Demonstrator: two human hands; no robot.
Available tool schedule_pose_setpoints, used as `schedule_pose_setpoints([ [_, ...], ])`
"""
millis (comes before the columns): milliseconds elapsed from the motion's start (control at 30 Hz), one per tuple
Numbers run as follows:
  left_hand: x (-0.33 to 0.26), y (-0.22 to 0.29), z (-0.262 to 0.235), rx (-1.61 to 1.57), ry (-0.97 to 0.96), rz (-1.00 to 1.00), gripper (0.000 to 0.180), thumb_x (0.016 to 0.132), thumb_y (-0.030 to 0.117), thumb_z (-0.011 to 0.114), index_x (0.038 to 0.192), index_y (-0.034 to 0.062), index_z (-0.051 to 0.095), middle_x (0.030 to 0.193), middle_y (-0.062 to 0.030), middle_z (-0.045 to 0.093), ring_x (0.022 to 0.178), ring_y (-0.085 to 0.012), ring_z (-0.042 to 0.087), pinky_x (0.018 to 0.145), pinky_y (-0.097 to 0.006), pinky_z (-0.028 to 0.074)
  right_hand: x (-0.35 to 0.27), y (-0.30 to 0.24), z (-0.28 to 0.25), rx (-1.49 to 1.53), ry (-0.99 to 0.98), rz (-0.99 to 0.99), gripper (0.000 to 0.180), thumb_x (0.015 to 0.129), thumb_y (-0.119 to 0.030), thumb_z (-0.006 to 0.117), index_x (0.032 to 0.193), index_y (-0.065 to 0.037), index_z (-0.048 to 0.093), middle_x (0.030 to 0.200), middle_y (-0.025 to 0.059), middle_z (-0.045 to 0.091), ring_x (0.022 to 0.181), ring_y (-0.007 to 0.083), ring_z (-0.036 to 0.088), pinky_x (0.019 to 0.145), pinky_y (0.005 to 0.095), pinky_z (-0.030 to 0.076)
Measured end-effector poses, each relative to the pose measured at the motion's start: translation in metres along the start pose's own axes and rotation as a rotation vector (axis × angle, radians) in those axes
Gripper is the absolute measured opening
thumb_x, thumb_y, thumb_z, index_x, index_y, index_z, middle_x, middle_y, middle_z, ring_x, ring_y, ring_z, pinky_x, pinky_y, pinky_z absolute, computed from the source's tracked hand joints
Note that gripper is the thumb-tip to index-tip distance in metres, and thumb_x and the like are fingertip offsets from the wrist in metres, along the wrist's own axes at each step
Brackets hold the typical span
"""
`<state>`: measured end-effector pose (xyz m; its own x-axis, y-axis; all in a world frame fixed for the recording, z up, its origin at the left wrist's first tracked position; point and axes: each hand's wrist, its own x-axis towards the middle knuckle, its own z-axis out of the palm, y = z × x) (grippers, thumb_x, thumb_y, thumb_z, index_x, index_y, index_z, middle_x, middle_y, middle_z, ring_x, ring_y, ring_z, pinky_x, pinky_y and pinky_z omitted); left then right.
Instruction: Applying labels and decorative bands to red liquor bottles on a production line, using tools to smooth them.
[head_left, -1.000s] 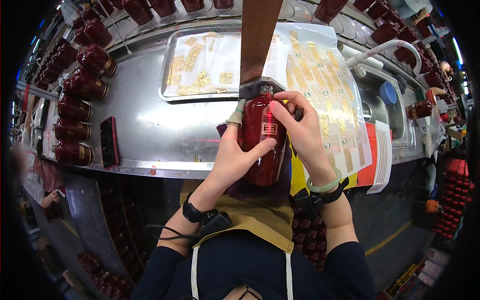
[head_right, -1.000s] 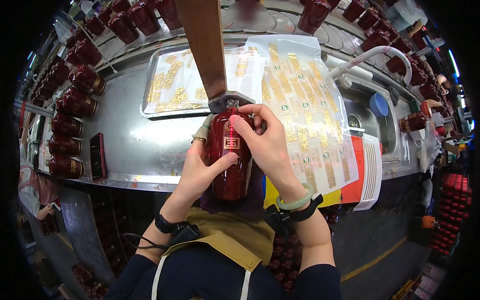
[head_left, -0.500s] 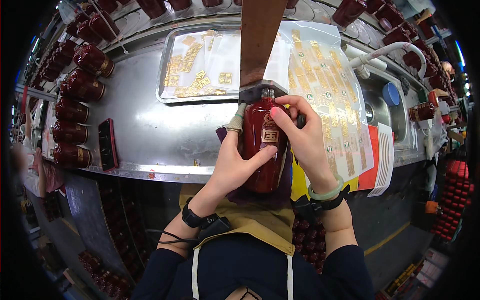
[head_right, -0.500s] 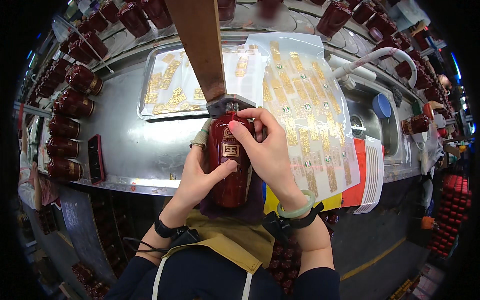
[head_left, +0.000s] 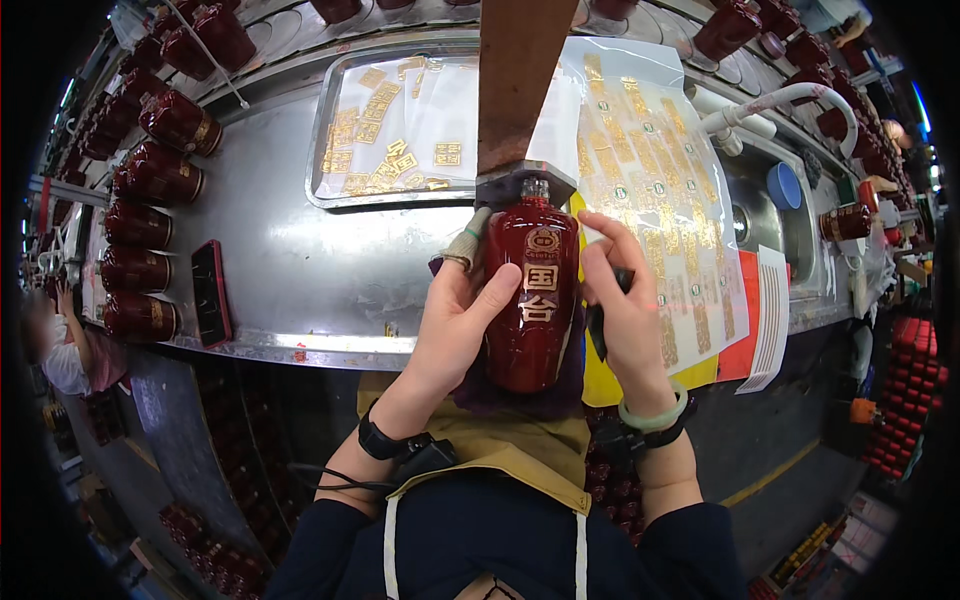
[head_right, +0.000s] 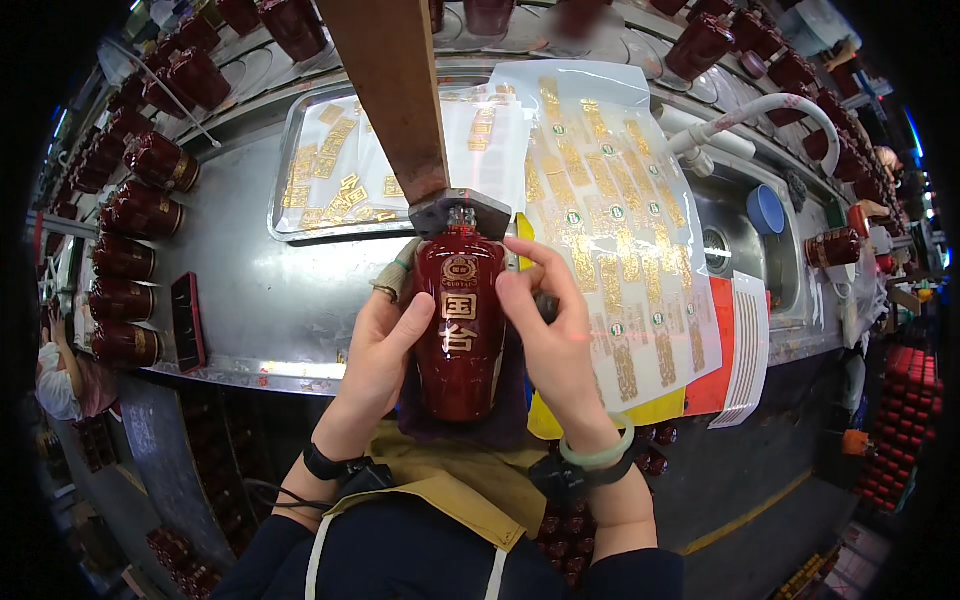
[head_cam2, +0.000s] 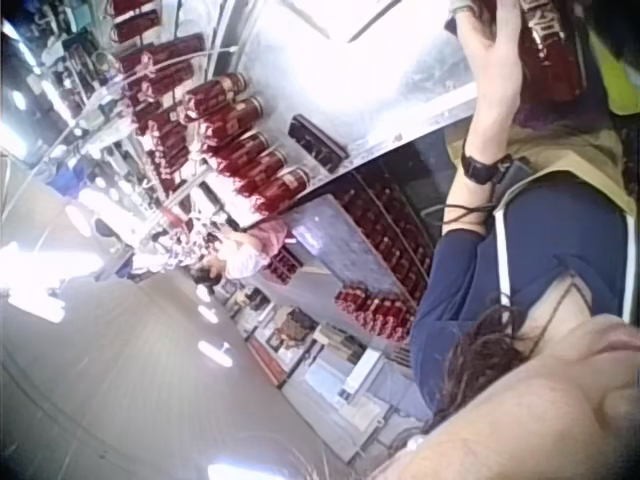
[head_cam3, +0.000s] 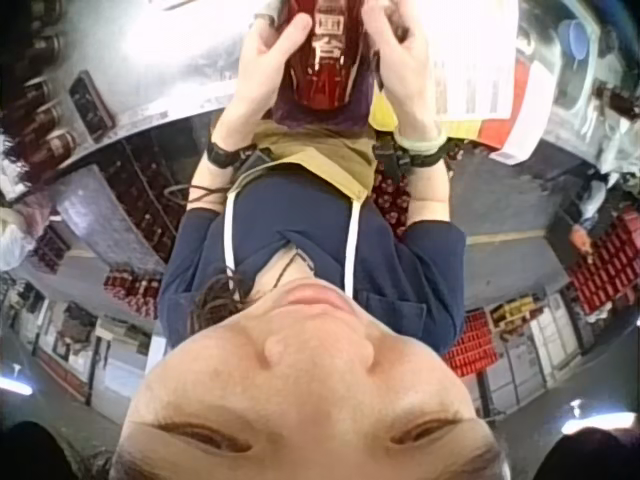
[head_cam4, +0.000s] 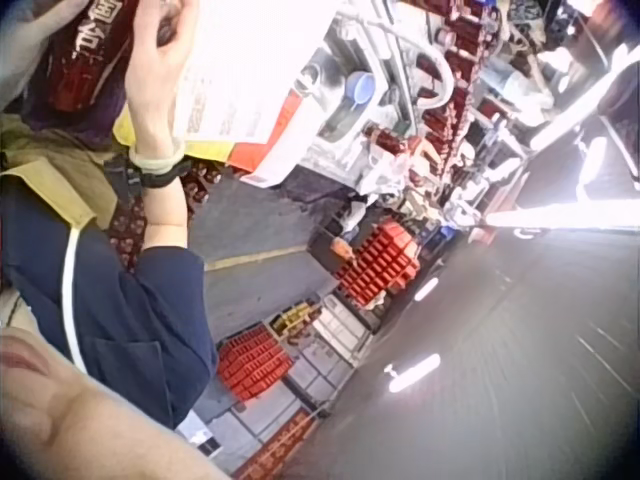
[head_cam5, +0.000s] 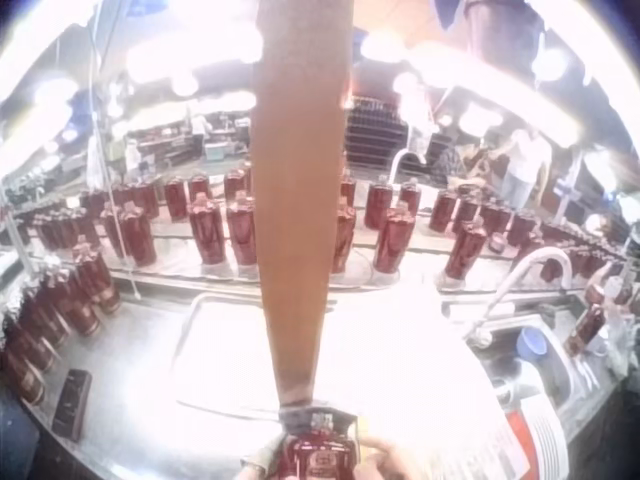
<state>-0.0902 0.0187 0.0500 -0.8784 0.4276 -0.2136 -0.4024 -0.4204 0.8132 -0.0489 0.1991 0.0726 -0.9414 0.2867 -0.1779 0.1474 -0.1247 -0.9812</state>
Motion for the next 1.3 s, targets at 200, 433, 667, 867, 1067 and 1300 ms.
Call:
schedule_pose_setpoints([
  [200, 0.0014, 0.0011, 0.0018, 0.074, 0.008, -0.044, 0.077, 0.102, 0.010, 0.071, 0.163, -0.0037, 0.026, 0.155, -0.0166, 0.049, 0.142, -0.0218, 0.050, 0.118, -0.038, 0.042, -0.0097, 0.0088, 0.0043, -0.168, -0.012, -0.057, 0.066, 0.093, -0.015, 0.081, 0.150, -0.004, 0.050, 0.089, -0.0050, 0.044, 0.083, 0.0068, 0.043, 0.080, 0.0224, 0.039],
  [433, 0.0011, 0.0008, 0.0024, 0.075, 0.018, -0.033, 0.079, 0.100, 0.010, 0.073, 0.162, -0.0047, 0.026, 0.155, -0.0164, 0.049, 0.141, -0.0219, 0.051, 0.118, -0.038, 0.043, -0.0095, 0.0081, 0.0058, -0.157, -0.008, -0.054, 0.065, 0.093, -0.015, 0.081, 0.150, -0.003, 0.051, 0.089, -0.0048, 0.043, 0.084, 0.0069, 0.042, 0.081, 0.0222, 0.038],
  [667, 0.0013, 0.0009, 0.0025, 0.066, 0.020, -0.036, 0.079, 0.101, 0.010, 0.073, 0.163, -0.0045, 0.025, 0.154, -0.0167, 0.049, 0.140, -0.0220, 0.051, 0.118, -0.038, 0.043, -0.0101, 0.0076, 0.0066, -0.136, -0.009, -0.048, 0.065, 0.093, -0.016, 0.081, 0.150, -0.004, 0.051, 0.089, -0.0051, 0.043, 0.084, 0.0067, 0.042, 0.082, 0.0225, 0.037],
  [867, 0.0006, 0.0018, 0.0042, 0.080, 0.027, -0.031, 0.078, 0.101, 0.012, 0.072, 0.162, -0.0046, 0.026, 0.154, -0.0166, 0.050, 0.139, -0.0217, 0.052, 0.117, -0.038, 0.044, -0.0093, 0.0086, 0.0053, -0.142, -0.016, -0.049, 0.064, 0.093, -0.015, 0.081, 0.149, -0.003, 0.051, 0.089, -0.0054, 0.043, 0.084, 0.0066, 0.042, 0.082, 0.0223, 0.037],
  [1067, 0.0011, 0.0019, 0.0057, 0.101, 0.030, -0.032, 0.077, 0.101, 0.012, 0.072, 0.162, -0.0046, 0.027, 0.152, -0.0164, 0.051, 0.138, -0.0215, 0.053, 0.116, -0.038, 0.044, -0.0080, 0.0065, 0.0070, -0.160, -0.003, -0.050, 0.063, 0.093, -0.014, 0.080, 0.148, -0.003, 0.052, 0.088, -0.0053, 0.042, 0.083, 0.0058, 0.041, 0.080, 0.0210, 0.037],
  [1300, 0.0014, 0.0005, 0.0072, 0.111, 0.026, -0.007, 0.076, 0.102, 0.013, 0.071, 0.162, -0.0047, 0.027, 0.152, -0.0161, 0.052, 0.138, -0.0212, 0.054, 0.116, -0.037, 0.044, -0.0069, 0.0047, 0.0062, -0.116, -0.009, -0.024, 0.062, 0.094, -0.014, 0.080, 0.147, -0.003, 0.052, 0.088, -0.0050, 0.043, 0.082, 0.0062, 0.041, 0.078, 0.0214, 0.037],
])
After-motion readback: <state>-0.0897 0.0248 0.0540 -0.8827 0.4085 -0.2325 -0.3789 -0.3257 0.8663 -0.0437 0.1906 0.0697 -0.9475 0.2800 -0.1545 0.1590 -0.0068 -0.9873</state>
